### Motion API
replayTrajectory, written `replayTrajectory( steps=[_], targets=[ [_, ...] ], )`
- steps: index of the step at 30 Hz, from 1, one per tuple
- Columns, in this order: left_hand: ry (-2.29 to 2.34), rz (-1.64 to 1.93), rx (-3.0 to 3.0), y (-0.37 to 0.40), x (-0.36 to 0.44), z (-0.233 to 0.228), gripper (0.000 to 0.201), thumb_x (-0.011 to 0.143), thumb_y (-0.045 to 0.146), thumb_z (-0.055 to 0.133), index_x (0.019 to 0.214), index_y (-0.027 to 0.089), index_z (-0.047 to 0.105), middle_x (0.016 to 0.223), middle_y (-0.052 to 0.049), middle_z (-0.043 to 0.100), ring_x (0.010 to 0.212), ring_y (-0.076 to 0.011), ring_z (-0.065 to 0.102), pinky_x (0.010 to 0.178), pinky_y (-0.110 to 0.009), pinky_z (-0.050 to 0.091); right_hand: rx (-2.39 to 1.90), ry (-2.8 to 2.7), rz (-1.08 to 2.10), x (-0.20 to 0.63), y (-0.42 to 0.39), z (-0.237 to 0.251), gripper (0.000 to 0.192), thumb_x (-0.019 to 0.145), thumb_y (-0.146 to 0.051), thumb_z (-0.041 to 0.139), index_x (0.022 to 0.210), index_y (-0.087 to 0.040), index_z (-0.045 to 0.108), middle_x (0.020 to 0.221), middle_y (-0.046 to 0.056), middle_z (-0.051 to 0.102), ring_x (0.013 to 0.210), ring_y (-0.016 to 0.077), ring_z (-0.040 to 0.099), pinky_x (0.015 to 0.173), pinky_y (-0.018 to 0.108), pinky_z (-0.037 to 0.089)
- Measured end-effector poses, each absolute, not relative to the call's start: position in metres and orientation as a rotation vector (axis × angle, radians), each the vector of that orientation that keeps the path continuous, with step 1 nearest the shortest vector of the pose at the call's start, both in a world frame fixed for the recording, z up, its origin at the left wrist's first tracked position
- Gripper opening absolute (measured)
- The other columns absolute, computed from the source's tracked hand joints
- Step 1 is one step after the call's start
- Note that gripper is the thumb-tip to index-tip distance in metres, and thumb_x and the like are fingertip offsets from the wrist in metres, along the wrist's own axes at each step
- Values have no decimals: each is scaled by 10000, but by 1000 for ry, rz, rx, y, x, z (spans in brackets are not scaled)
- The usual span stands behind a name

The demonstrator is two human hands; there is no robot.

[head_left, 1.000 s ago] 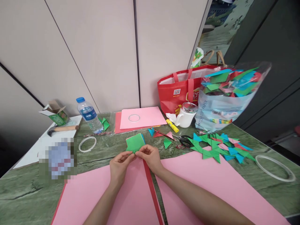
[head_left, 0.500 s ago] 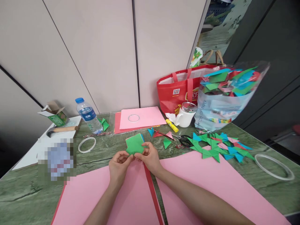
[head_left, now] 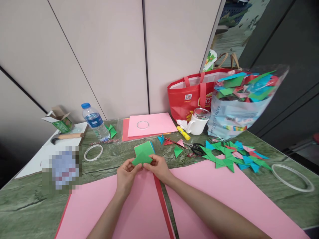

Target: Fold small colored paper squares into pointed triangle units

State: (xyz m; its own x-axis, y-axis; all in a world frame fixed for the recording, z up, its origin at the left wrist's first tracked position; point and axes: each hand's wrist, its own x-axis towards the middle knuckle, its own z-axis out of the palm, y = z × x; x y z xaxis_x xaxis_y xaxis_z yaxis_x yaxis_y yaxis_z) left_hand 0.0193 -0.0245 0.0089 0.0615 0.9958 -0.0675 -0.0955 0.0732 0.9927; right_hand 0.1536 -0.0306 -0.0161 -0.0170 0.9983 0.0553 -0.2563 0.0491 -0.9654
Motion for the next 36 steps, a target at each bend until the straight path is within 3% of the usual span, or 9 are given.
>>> replayTrajectory(
  steps=[9, 17, 21, 26, 32, 36],
  targets=[
    [1131, 1112, 1153, -26, 18, 16, 285, 541, 228, 713, 772, 134, 575, 585, 13, 637, 547, -142, 598, 591, -265, 491, -1010, -1076, 1291, 154, -33, -11, 226, 588, -327, 682, 658, -168, 538, 537, -37, 570, 494, 126, 545, 488, 247, 455],
    [1166, 983, 1257, -23, 14, 19, 182, 612, 257, 652, 722, 136, 573, 573, 19, 604, 533, -120, 555, 523, -219, 440, -1021, -1011, 1190, 154, -30, -17, 323, 583, -206, 670, 863, -187, 511, 754, -4, 561, 691, 134, 567, 602, 243, 467],
    [1145, 954, 1289, -21, 13, 17, 294, 629, 279, 638, 880, 147, 559, 648, 9, 618, 580, -134, 574, 554, -237, 452, -989, -1030, 1157, 155, -29, -16, 223, 611, -176, 625, 775, -197, 475, 694, -35, 521, 623, 106, 539, 555, 211, 437],
    [1086, 1073, 1339, -18, 14, 15, 502, 592, 248, 661, 1057, 204, 478, 901, -29, 603, 765, -157, 601, 689, -276, 478, -1019, -1131, 1093, 156, -29, -13, 81, 670, -218, 576, 731, -166, 572, 741, 11, 577, 686, 133, 545, 607, 239, 439],
    [1076, 1132, 1292, -18, 13, 16, 409, 573, 215, 682, 951, 190, 528, 917, -40, 623, 751, -151, 605, 659, -249, 487, -1025, -1162, 1171, 154, -31, -16, 336, 558, -192, 688, 876, -171, 583, 785, 19, 611, 687, 147, 559, 598, 249, 456],
    [1141, 1090, 1347, -19, 12, 17, 282, 549, 228, 701, 807, 159, 607, 764, -25, 641, 605, -130, 582, 533, -214, 469, -1069, -1180, 1134, 154, -32, -19, 302, 571, -178, 670, 864, -168, 596, 791, 24, 620, 688, 155, 562, 614, 263, 460]
  ],
)
